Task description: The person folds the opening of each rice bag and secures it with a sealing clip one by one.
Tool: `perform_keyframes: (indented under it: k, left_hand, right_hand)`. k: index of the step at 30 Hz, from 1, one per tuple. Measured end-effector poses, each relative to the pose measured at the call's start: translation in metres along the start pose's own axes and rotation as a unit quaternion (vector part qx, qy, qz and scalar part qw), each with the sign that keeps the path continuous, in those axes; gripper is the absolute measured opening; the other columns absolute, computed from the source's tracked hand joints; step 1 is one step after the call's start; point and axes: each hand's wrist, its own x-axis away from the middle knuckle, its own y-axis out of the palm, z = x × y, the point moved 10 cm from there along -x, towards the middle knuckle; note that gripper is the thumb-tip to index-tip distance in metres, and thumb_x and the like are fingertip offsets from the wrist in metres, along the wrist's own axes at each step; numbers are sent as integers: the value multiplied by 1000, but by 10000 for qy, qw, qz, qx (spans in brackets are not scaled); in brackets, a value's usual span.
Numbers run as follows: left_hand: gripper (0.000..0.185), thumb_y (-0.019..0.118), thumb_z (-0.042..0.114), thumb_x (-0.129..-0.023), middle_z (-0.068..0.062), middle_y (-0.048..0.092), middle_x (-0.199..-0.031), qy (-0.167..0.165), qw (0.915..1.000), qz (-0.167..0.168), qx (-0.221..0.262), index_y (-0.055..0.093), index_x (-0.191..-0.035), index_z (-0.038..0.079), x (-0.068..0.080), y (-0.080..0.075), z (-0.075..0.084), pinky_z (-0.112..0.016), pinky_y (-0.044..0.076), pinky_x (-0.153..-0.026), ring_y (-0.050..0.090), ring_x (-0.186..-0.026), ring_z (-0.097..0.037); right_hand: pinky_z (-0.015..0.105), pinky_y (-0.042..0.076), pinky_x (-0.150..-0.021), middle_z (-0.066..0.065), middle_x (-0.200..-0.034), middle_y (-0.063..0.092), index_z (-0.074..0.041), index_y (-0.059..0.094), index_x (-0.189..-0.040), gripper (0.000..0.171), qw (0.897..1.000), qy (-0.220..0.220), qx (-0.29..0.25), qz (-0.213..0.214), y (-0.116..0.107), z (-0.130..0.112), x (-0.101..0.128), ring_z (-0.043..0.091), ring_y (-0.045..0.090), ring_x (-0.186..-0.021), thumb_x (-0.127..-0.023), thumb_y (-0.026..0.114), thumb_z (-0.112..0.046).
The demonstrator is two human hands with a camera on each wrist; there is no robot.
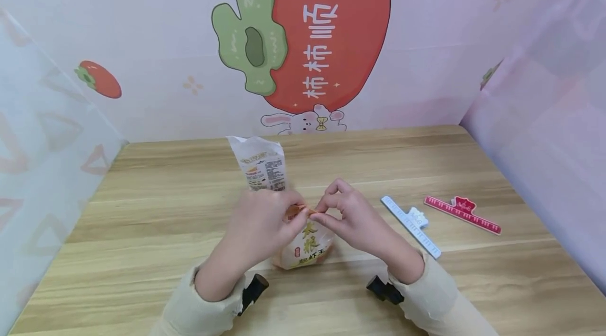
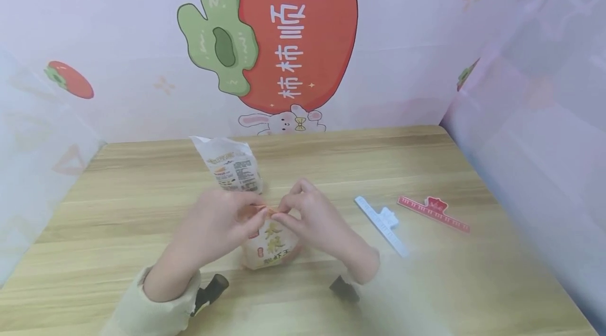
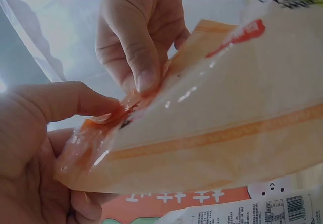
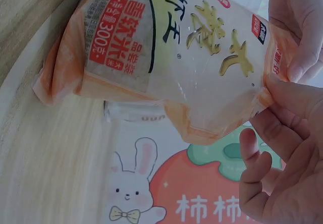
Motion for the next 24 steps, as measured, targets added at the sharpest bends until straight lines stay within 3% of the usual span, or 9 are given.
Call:
perform_keyframes:
  k: [2,5,15,24]
  left_hand:
    - [9,76,24,-86,9,68,-67,126,9997,63,-189,77,-83,15,0,0,4,-15,36,-47,51,-52,-2]
    - [8,79,24,-85,10,66,-66,183,9997,142,-108,78,-83,16,-1,1,6,-15,35,-47,48,-52,-2]
    - [8,81,24,-83,9,69,-66,542,9958,610,-406,78,-79,18,3,-5,15,-14,36,-48,53,-50,-3]
    - [8,82,24,-82,9,69,-63,435,9953,740,-452,78,-78,18,1,-5,11,-14,32,-45,49,-46,-3]
  right_hand:
    - [20,46,-59,-1,-86,54,-10,74,-80,8,9999,-101,58,75,-1,-2,1,10,48,-81,-86,77,-14]
    - [19,46,-59,0,-86,55,-9,74,-81,6,9998,-190,36,90,-3,-4,2,10,48,-83,-86,77,-13]
    - [19,46,-55,6,-97,53,-11,75,-82,4,9990,-203,-160,-357,-2,2,1,15,51,-88,-85,77,-9]
    - [19,46,-52,6,-101,53,-14,76,-83,4,9988,99,-45,-473,-1,9,0,14,52,-85,-87,77,-14]
